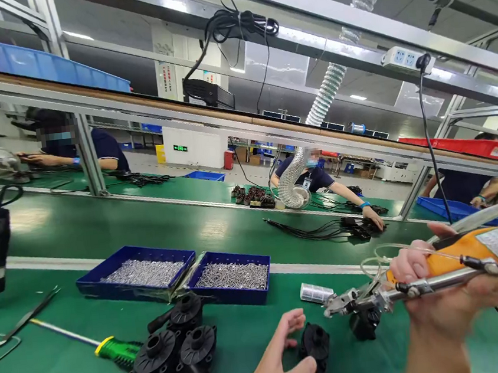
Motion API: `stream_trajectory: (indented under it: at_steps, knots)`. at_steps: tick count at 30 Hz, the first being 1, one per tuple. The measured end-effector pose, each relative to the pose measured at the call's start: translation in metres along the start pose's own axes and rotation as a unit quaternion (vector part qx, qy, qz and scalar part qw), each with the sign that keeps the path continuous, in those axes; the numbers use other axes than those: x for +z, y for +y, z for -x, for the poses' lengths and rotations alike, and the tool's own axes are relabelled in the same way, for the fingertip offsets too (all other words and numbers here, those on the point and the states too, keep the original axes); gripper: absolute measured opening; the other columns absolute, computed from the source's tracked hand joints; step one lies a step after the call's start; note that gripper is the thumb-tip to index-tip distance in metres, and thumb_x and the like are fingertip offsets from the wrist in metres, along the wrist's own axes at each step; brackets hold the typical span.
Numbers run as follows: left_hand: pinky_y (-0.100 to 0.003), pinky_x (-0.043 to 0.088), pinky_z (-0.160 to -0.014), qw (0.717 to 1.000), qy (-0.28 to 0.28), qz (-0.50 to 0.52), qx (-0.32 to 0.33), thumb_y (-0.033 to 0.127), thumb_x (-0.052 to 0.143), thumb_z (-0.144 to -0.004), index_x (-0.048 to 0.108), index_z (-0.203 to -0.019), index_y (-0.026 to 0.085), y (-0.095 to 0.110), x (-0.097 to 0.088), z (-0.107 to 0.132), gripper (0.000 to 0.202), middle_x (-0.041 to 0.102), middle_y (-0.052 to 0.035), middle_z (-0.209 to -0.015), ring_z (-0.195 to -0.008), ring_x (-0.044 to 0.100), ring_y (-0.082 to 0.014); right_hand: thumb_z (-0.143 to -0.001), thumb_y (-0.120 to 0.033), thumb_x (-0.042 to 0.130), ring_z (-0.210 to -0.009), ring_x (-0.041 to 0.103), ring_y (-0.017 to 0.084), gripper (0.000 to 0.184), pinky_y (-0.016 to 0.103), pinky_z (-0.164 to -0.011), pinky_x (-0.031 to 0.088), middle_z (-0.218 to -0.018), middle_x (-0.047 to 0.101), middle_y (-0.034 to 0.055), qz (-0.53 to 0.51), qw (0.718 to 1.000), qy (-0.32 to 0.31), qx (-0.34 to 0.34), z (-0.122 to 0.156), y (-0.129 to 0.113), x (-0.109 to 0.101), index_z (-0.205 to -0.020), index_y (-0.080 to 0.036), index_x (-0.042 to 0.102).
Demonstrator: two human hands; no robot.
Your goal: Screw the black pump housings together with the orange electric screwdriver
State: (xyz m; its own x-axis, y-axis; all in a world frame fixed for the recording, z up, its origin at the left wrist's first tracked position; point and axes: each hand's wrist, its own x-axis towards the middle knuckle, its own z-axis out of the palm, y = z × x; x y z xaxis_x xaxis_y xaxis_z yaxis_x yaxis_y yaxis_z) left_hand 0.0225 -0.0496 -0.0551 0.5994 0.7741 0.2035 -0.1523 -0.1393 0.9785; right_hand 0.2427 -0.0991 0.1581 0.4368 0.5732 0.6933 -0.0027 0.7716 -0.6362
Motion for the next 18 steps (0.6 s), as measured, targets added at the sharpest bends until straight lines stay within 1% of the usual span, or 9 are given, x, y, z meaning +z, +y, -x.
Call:
stream_trajectory:
  at_steps: [2,3,4,6,8,10,12,14,18]
  knots:
    - [-0.052,0.036,-0.121,0.997,-0.058,0.031,-0.035,0.064,0.083,-0.079,0.031,-0.159,0.024,-0.014,0.002,-0.001,0.103,0.063,-0.0163,-0.141,-0.137,0.057,-0.0343,-0.064,-0.089,0.080,-0.041,0.033,0.010,0.082,0.022,-0.038,0.031,-0.056,0.043,-0.0079,0.021,1.000,0.007,0.000,0.002,-0.004,-0.001,-0.114,-0.027,0.063]
    - [-0.053,0.035,-0.122,0.996,-0.071,0.042,-0.045,0.059,0.086,-0.077,0.030,-0.160,0.024,-0.015,0.003,-0.004,0.106,0.064,-0.0143,-0.135,-0.132,0.060,-0.0329,-0.066,-0.088,0.081,-0.040,0.034,0.010,0.082,0.022,-0.038,0.031,-0.057,0.043,-0.0080,0.028,1.000,0.006,0.004,0.003,-0.005,0.000,-0.116,-0.026,0.062]
    - [-0.053,0.035,-0.121,0.995,-0.071,0.047,-0.052,0.054,0.087,-0.076,0.030,-0.160,0.024,-0.014,0.002,-0.008,0.106,0.065,-0.0120,-0.130,-0.127,0.061,-0.0315,-0.067,-0.087,0.081,-0.041,0.036,0.010,0.082,0.022,-0.037,0.031,-0.058,0.043,-0.0078,0.035,0.999,0.001,0.010,0.005,-0.004,0.002,-0.117,-0.025,0.062]
    - [-0.052,0.038,-0.117,0.995,-0.056,0.049,-0.059,0.046,0.088,-0.074,0.036,-0.157,0.025,-0.009,-0.003,-0.018,0.100,0.064,-0.0082,-0.124,-0.120,0.061,-0.0294,-0.069,-0.089,0.079,-0.043,0.039,0.011,0.085,0.023,-0.038,0.033,-0.062,0.044,-0.0069,0.048,0.999,-0.011,0.021,0.009,0.002,0.006,-0.121,-0.024,0.062]
    - [-0.049,0.040,-0.113,0.995,-0.046,0.058,-0.063,0.043,0.087,-0.076,0.040,-0.155,0.028,-0.008,-0.011,-0.026,0.093,0.065,-0.0054,-0.119,-0.114,0.062,-0.0274,-0.070,-0.088,0.079,-0.045,0.042,0.011,0.086,0.024,-0.038,0.034,-0.067,0.046,-0.0052,0.062,0.998,-0.016,0.027,0.012,0.011,0.011,-0.125,-0.023,0.062]
    - [-0.046,0.041,-0.111,0.994,-0.043,0.077,-0.060,0.048,0.085,-0.080,0.040,-0.154,0.029,-0.011,-0.018,-0.029,0.089,0.065,-0.0052,-0.119,-0.114,0.062,-0.0272,-0.070,-0.084,0.082,-0.046,0.045,0.011,0.084,0.024,-0.039,0.036,-0.070,0.048,-0.0036,0.060,0.998,-0.017,0.027,0.013,0.021,0.014,-0.125,-0.022,0.063]
    - [-0.044,0.039,-0.113,0.994,-0.029,0.093,-0.050,0.055,0.083,-0.083,0.039,-0.153,0.029,-0.017,-0.021,-0.029,0.086,0.064,-0.0081,-0.126,-0.122,0.061,-0.0289,-0.071,-0.078,0.087,-0.048,0.047,0.011,0.079,0.025,-0.041,0.041,-0.072,0.051,-0.0022,0.051,0.998,-0.012,0.026,0.013,0.030,0.016,-0.121,-0.022,0.065]
    - [-0.043,0.040,-0.112,0.993,-0.013,0.103,-0.054,0.056,0.085,-0.082,0.037,-0.153,0.028,-0.021,-0.021,-0.029,0.090,0.063,-0.0098,-0.128,-0.122,0.060,-0.0295,-0.071,-0.075,0.088,-0.050,0.051,0.013,0.076,0.026,-0.041,0.045,-0.072,0.053,-0.0013,0.053,0.998,-0.005,0.028,0.013,0.038,0.017,-0.119,-0.020,0.067]
    - [-0.040,0.045,-0.101,0.988,-0.003,0.126,-0.086,0.049,0.090,-0.077,0.031,-0.155,0.026,-0.020,-0.017,-0.030,0.100,0.065,-0.0075,-0.117,-0.106,0.063,-0.0252,-0.078,-0.075,0.082,-0.045,0.052,0.015,0.075,0.026,-0.036,0.046,-0.068,0.055,-0.0008,0.078,0.997,-0.006,0.028,0.013,0.050,0.017,-0.126,-0.019,0.065]
